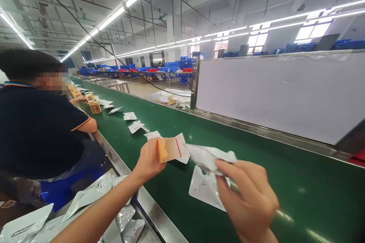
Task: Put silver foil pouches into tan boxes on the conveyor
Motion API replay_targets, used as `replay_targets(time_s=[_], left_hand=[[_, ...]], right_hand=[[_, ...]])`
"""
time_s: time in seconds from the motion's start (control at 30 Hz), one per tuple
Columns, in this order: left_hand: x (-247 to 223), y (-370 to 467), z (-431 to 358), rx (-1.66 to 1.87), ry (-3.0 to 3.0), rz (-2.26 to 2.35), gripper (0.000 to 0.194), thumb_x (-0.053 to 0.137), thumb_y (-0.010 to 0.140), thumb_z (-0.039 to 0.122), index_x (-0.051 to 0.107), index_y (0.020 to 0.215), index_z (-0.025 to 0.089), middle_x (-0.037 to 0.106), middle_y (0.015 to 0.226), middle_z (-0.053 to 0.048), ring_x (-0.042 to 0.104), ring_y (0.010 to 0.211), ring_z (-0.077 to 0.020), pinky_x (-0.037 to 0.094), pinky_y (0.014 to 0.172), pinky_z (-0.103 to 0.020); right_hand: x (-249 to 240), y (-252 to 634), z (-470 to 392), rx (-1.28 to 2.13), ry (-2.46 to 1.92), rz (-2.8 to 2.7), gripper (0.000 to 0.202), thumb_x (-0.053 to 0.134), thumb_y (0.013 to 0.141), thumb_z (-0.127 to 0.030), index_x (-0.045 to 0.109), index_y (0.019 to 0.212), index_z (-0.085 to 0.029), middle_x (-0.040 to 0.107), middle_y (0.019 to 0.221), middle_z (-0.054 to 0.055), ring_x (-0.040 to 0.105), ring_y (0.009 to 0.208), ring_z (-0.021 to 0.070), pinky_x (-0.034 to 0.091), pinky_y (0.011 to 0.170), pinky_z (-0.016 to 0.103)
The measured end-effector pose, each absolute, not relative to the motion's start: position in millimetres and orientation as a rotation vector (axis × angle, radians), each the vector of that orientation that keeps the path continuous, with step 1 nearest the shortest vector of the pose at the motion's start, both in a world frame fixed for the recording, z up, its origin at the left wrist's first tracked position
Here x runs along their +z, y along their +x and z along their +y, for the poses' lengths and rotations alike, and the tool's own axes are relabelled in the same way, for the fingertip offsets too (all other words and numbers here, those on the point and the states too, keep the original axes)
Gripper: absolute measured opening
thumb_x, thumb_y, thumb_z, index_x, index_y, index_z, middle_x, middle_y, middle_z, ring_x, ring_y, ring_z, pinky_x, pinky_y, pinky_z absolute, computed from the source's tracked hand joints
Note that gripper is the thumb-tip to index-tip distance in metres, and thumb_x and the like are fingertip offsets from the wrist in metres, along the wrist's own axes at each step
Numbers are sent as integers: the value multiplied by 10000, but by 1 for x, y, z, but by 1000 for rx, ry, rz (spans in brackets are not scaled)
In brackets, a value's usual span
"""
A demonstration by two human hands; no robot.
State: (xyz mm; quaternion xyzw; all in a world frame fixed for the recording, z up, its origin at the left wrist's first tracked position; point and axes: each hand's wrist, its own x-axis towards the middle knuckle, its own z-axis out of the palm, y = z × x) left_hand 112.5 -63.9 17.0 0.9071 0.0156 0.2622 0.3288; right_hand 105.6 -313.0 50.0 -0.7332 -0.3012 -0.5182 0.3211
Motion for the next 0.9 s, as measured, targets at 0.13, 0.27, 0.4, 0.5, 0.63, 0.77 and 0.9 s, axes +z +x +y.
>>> replay_targets(time_s=[0.13, 0.27, 0.4, 0.5, 0.63, 0.77, 0.9], left_hand=[[21, 96, -134, 1022, 2432, -203, 457, 593, 697, 137, 427, 1121, 176, 550, 1053, -97, 551, 988, -245, 500, 834, -412], [4, 96, -167, 1230, 2537, -478, 545, 496, 685, 41, 402, 1208, 164, 532, 1144, -139, 515, 1075, -277, 440, 928, -487], [-12, 100, -197, 1224, 2548, -557, 568, 484, 641, 46, 411, 1195, 146, 559, 1109, -142, 541, 1031, -278, 456, 890, -466], [-14, 100, -227, 1115, 2523, -540, 561, 504, 634, 93, 414, 1184, 158, 566, 1101, -131, 558, 997, -270, 490, 837, -433], [-15, 96, -264, 1050, 2314, -452, 505, 575, 683, 197, 416, 1160, 148, 555, 1066, -133, 560, 978, -266, 527, 789, -414], [-26, 85, -296, 1052, 2131, -400, 457, 568, 734, 246, 416, 1152, 142, 533, 1050, -142, 562, 975, -257, 545, 776, -403], [-38, 71, -326, 950, 2046, -338, 509, 555, 667, 162, 412, 1155, 138, 539, 1042, -144, 558, 966, -256, 544, 806, -435]], right_hand=[[48, 108, -297, -1196, -1975, -911, 237, 456, 831, -7, 613, 870, -180, 629, 712, 8, 561, 672, 146, 415, 643, 288], [42, 93, -327, -436, -2176, -1022, 477, 593, 730, -92, 519, 1196, -160, 646, 1016, 41, 595, 869, 189, 475, 714, 301], [43, 69, -359, -120, -2301, -900, 713, 734, 688, -198, 401, 1316, -146, 550, 1264, 95, 562, 1056, 252, 498, 882, 402], [43, 58, -375, -356, -2421, -746, 566, 636, 779, -202, 429, 1296, -99, 530, 1281, 160, 530, 1133, 307, 487, 920, 477], [46, 62, -402, -259, -2286, -484, 515, 557, 837, -291, 398, 1313, -172, 565, 1241, 114, 546, 1130, 259, 490, 930, 435], [45, 75, -431, 120, -2050, -503, 670, 627, 777, -402, 322, 1334, -186, 548, 1266, 102, 502, 1193, 233, 473, 954, 373], [31, 71, -456, 140, -2214, -500, 576, 572, 795, -359, 319, 1296, -228, 569, 1198, 77, 584, 1052, 222, 509, 868, 360]])
